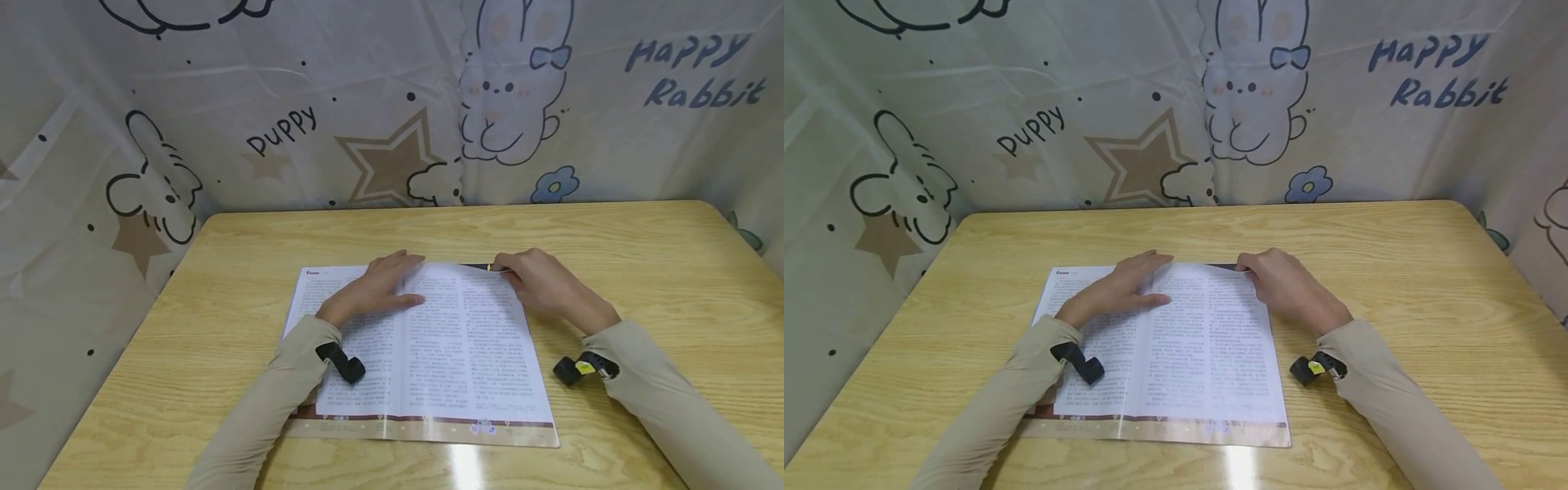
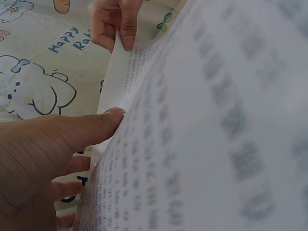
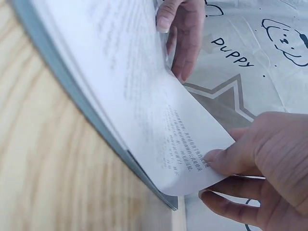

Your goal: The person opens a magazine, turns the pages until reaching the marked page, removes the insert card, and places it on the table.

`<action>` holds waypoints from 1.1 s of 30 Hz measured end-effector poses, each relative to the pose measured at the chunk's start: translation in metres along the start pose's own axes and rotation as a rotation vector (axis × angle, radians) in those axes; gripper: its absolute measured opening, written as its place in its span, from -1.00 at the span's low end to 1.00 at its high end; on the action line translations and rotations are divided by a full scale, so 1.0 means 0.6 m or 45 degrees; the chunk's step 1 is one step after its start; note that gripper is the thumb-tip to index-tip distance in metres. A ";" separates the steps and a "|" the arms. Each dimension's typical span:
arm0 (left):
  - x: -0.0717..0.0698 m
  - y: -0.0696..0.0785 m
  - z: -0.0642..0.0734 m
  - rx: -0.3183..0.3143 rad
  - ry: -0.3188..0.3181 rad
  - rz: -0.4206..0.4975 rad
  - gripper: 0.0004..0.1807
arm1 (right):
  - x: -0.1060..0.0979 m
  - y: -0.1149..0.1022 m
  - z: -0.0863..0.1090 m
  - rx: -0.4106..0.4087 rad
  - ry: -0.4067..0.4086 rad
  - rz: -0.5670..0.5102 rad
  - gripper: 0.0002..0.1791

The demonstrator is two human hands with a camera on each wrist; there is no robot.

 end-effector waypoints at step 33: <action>0.000 0.007 -0.002 0.062 0.062 0.118 -0.40 | -0.014 0.041 0.001 0.125 0.084 -0.218 -0.43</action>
Point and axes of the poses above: each hand's wrist, its own z-axis away from the middle knuckle, its own x-axis out of the palm, y = z × x, the point moved 5 cm from there along -z, towards the middle knuckle, and after that the axes turned 3 degrees about z, right-handed, at the moved point
